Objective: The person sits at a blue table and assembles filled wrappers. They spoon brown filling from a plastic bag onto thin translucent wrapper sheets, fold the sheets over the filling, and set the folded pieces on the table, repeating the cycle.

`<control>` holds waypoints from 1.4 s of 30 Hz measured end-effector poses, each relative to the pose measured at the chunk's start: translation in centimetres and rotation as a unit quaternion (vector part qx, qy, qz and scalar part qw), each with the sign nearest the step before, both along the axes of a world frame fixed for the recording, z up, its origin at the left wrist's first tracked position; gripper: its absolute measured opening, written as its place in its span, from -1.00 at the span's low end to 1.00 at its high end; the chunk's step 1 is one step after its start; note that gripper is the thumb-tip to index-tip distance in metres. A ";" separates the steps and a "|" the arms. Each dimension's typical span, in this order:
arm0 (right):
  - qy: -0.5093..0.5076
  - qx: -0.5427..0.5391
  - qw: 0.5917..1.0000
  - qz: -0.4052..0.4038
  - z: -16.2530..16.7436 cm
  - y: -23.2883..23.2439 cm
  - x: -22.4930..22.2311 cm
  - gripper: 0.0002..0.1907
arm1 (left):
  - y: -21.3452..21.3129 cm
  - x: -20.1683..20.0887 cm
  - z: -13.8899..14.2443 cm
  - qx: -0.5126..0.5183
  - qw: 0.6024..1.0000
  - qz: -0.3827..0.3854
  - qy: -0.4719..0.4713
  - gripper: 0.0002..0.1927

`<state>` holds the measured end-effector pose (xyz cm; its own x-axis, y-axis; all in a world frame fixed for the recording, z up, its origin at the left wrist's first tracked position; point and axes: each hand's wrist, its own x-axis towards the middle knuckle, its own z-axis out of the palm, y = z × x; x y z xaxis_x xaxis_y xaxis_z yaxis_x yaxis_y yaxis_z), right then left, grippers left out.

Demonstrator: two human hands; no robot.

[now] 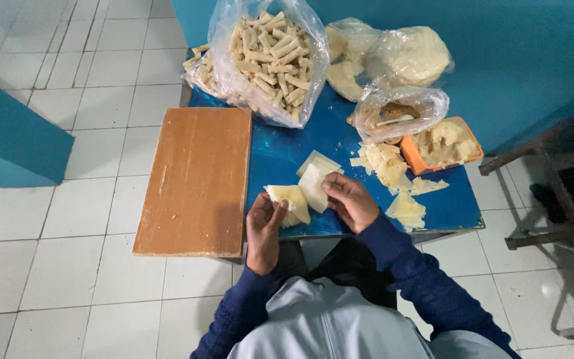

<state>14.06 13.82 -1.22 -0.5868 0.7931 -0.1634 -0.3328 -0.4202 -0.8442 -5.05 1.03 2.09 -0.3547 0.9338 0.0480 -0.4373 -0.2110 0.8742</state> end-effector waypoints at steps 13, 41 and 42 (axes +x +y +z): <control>-0.379 0.700 0.588 -0.141 3.0 -1.7 0.5 -0.78 | -0.5 -0.9 -1.1 -0.002 1.000 0.027 -0.005 -0.80; -0.045 0.164 0.985 -0.022 1.1 -2.6 -1.1 -0.91 | 0.5 0.8 0.1 0.027 0.999 -0.020 -0.022 -0.78; -0.024 0.106 0.994 -0.028 0.5 -2.3 -0.9 -0.93 | 0.4 0.8 0.2 0.021 0.999 -0.020 -0.023 -0.78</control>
